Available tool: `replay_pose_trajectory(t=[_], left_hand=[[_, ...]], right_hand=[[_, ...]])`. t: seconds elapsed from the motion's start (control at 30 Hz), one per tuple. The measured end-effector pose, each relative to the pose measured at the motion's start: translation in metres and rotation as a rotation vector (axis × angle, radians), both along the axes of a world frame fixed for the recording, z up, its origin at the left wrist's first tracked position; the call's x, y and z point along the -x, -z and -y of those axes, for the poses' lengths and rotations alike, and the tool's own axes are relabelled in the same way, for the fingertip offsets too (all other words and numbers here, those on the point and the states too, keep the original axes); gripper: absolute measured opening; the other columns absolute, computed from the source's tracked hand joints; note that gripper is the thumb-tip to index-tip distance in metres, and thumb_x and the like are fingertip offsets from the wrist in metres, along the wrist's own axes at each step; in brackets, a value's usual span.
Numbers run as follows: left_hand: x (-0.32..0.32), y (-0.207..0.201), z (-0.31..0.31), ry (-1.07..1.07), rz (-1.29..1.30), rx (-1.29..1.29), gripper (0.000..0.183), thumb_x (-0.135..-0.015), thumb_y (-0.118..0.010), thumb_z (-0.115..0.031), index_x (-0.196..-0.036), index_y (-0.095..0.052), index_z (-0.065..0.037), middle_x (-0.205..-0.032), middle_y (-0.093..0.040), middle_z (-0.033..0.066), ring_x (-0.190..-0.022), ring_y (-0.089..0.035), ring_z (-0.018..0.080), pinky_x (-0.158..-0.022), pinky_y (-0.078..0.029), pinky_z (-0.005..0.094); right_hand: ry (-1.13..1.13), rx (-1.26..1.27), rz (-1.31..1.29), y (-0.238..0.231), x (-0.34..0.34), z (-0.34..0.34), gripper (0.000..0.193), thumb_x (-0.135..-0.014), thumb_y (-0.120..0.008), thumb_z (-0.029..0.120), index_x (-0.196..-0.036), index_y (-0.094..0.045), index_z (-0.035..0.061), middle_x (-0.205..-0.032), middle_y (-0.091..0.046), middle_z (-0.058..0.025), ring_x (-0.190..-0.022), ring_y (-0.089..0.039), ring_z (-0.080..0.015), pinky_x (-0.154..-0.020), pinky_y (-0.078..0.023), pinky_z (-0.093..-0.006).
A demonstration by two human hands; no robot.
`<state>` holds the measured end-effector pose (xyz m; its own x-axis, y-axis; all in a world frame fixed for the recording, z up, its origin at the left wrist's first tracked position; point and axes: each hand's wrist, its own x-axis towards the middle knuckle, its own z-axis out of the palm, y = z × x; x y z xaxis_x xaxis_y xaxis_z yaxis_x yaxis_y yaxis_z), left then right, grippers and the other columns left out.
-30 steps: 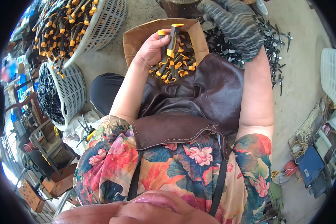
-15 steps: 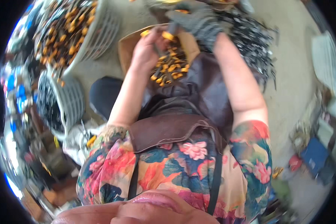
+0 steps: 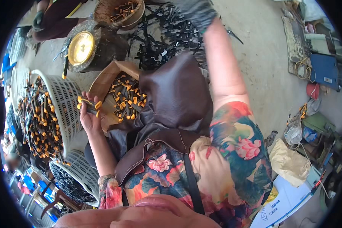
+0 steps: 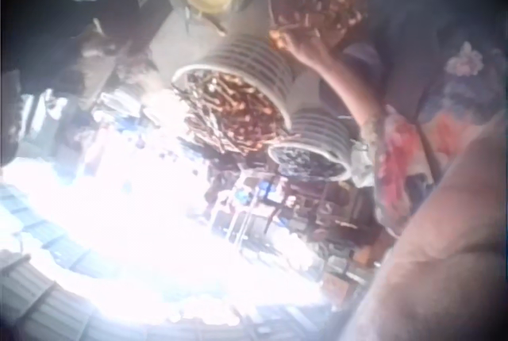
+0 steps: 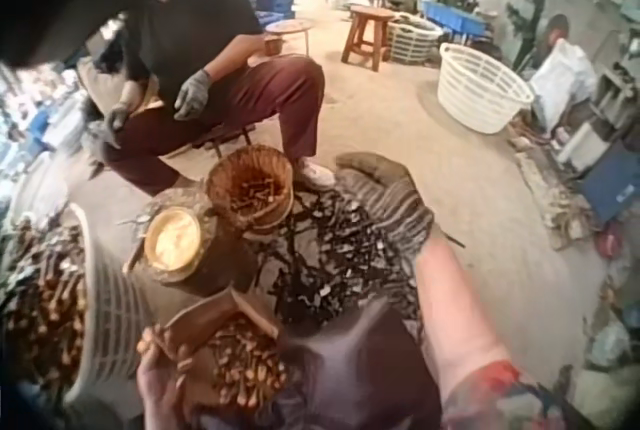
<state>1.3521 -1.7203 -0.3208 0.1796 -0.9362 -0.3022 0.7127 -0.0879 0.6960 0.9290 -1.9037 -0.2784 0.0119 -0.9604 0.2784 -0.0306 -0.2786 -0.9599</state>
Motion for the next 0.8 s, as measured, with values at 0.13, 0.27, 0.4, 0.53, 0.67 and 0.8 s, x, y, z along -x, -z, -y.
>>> replay_pose_trajectory(t=[0.13,0.27,0.4,0.53,0.67,0.8], left_hand=[[0.021,0.05,-0.005,0.028,-0.054,-0.2,0.033,-0.094,-0.053,-0.013,-0.126,-0.049,-0.008,-0.115,-0.056,0.0042,-0.102,-0.054,0.0187,-0.09,-0.046,0.0365],[-0.025,0.041,-0.025,0.061,-0.168,-0.13,0.031,-0.097,-0.049,-0.017,-0.128,-0.047,-0.012,-0.112,-0.054,0.0045,-0.09,-0.053,0.0169,-0.079,-0.049,0.0326],[-0.004,0.052,-0.022,0.099,-0.208,-0.218,0.029,-0.098,-0.046,-0.016,-0.125,-0.046,-0.008,-0.109,-0.052,0.0074,-0.091,-0.053,0.0174,-0.08,-0.05,0.0331],[0.0,0.048,-0.014,0.109,-0.144,-0.243,0.029,-0.098,-0.045,-0.014,-0.126,-0.045,-0.007,-0.108,-0.051,0.0079,-0.092,-0.053,0.0181,-0.08,-0.05,0.0336],[0.035,0.03,-0.002,0.139,-0.179,-0.231,0.03,-0.097,-0.046,-0.013,-0.126,-0.045,-0.006,-0.108,-0.051,0.0084,-0.093,-0.052,0.0188,-0.08,-0.051,0.0336],[0.053,0.035,0.0,0.153,-0.232,-0.241,0.028,-0.097,-0.048,-0.014,-0.124,-0.048,-0.006,-0.104,-0.053,0.0073,-0.09,-0.054,0.0188,-0.078,-0.051,0.0345]], right_hand=[[0.342,-0.434,-1.221,0.204,0.162,-0.011,0.039,-0.084,-0.059,0.037,-0.106,-0.065,0.0053,-0.104,-0.066,-0.0153,-0.099,-0.063,-0.0272,-0.088,-0.048,-0.0354],[0.483,-0.848,-0.927,0.314,0.111,-0.105,0.04,-0.084,-0.054,0.04,-0.107,-0.065,0.01,-0.113,-0.062,-0.0183,-0.108,-0.058,-0.034,-0.093,-0.044,-0.0412],[0.833,-0.982,-0.913,0.352,0.208,-0.199,0.039,-0.084,-0.052,0.039,-0.105,-0.066,0.0097,-0.111,-0.063,-0.0172,-0.105,-0.059,-0.0337,-0.09,-0.046,-0.0406],[0.943,-1.33,-0.746,0.358,0.169,-0.235,0.036,-0.085,-0.05,0.037,-0.101,-0.068,0.0098,-0.105,-0.066,-0.0152,-0.098,-0.062,-0.033,-0.088,-0.047,-0.0415],[0.828,-1.122,-0.836,0.364,0.169,-0.228,0.038,-0.085,-0.054,0.036,-0.11,-0.065,0.0096,-0.113,-0.063,-0.0148,-0.104,-0.06,-0.0314,-0.093,-0.045,-0.0392],[0.73,-1.049,-1.041,0.377,0.197,-0.186,0.055,-0.081,-0.059,0.041,-0.129,-0.053,0.0143,-0.134,-0.049,-0.0166,-0.12,-0.05,-0.034,-0.1,-0.041,-0.0409]])
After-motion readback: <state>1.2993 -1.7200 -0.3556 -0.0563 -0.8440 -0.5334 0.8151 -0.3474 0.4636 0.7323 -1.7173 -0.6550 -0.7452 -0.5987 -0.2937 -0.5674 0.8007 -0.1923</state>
